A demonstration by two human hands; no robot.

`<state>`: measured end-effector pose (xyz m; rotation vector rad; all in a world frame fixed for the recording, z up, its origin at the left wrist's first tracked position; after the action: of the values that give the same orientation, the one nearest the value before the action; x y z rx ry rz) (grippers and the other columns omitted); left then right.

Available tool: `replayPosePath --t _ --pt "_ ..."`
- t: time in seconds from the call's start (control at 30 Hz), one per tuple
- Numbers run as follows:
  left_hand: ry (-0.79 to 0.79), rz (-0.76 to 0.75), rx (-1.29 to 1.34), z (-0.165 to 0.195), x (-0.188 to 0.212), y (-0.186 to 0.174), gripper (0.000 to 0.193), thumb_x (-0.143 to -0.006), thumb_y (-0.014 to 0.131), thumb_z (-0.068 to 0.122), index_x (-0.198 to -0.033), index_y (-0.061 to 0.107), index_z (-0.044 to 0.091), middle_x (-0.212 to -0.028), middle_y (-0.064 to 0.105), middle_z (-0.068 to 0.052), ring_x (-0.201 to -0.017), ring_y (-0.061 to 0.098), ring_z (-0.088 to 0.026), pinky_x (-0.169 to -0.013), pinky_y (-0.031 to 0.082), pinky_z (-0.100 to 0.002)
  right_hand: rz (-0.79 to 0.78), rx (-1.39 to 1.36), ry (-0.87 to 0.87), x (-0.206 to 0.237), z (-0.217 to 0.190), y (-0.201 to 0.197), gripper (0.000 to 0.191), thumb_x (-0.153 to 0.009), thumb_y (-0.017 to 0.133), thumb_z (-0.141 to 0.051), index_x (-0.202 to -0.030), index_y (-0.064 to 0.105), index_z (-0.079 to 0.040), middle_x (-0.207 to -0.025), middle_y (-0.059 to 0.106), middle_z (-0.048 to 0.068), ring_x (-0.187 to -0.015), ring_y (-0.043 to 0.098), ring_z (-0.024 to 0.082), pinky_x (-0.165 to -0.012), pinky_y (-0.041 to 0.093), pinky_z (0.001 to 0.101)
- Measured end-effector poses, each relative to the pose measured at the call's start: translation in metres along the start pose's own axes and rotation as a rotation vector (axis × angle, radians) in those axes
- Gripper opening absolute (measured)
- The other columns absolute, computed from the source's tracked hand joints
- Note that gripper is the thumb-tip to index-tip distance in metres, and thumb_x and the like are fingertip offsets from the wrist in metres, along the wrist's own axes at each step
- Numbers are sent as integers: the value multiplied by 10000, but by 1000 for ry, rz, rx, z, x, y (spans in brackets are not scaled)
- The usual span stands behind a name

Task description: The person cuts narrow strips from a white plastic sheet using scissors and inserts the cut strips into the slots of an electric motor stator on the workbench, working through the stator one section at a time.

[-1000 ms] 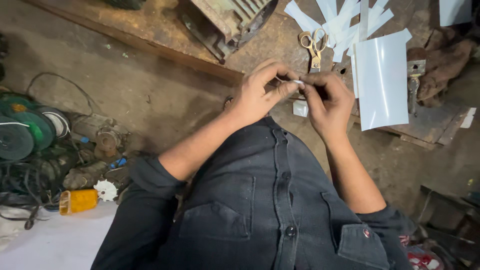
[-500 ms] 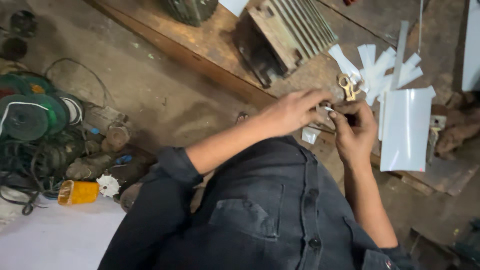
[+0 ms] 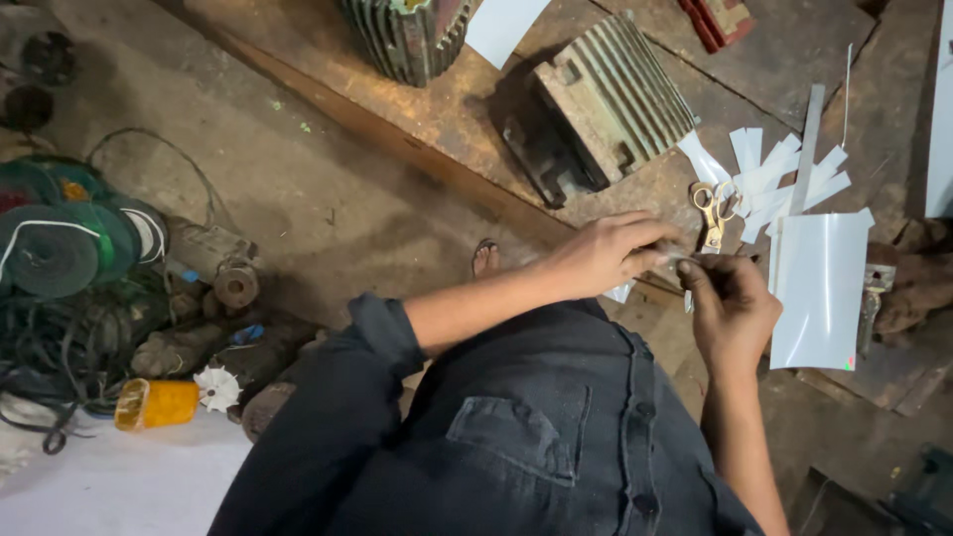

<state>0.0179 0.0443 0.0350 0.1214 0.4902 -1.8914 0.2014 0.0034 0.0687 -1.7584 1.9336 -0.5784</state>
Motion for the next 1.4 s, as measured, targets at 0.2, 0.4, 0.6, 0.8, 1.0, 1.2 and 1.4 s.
replayPosePath --t 0.2,0.4,0.6,0.8,1.0,1.2,1.4 --pt "3 96 89 2 -6 4 159 -960 687 114 -1102 665 47 -1057 663 -132 -996 681 -334 -857 559 -403 8 171 -149 4 -41 -3 101 -1004 785 -44 -1084 745 3 -997 734 98 -806 661 110 -732 518 259" --pt "22 199 58 8 -1 10 114 -961 678 61 -1067 656 27 -1052 649 -143 -1003 673 -355 -866 561 -411 -15 -29 -51 3 -37 -3 143 -941 803 -55 -1052 740 11 -984 720 97 -813 640 120 -705 495 239" --pt "-48 114 156 1 -5 20 55 -969 672 42 -1021 654 34 -990 667 -116 -925 706 -307 -803 564 -368 79 136 -178 7 -31 -4 113 -917 811 -26 -948 714 22 -893 695 96 -815 661 140 -737 496 255" --pt "-195 101 280 -4 -11 29 106 -993 619 39 -1098 637 31 -1003 653 -79 -919 703 -233 -818 560 -336 20 -483 197 3 17 15 133 -960 754 -28 -1023 639 -3 -924 658 26 -830 600 63 -739 482 219" --pt "-130 -29 203 5 -14 27 129 -953 722 125 -1029 678 30 -970 640 -98 -866 670 -235 -756 543 -344 96 -29 -36 8 10 -8 81 -964 757 -3 -1014 699 21 -942 697 67 -808 640 94 -707 501 252" --pt "-40 -32 151 -5 -30 35 105 -908 723 75 -985 669 30 -972 657 -107 -910 685 -305 -785 547 -378 -33 -123 129 6 30 -9 151 -929 788 -44 -1035 691 5 -925 695 34 -810 661 67 -700 524 239" --pt "160 -51 -4 -35 -67 60 97 -918 706 101 -972 675 27 -976 651 -136 -954 649 -335 -823 523 -434 48 -225 159 -31 82 -8 116 -1036 742 -72 -1081 690 22 -953 671 65 -880 596 118 -782 480 284"
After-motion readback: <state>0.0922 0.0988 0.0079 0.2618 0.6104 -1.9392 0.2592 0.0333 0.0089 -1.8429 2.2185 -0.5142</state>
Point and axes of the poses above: each hand's wrist, its own x-axis away from the middle knuckle, its own y-axis out of the palm, z = x × y, the point moved 6 cm from there along -x, towards the middle knuckle
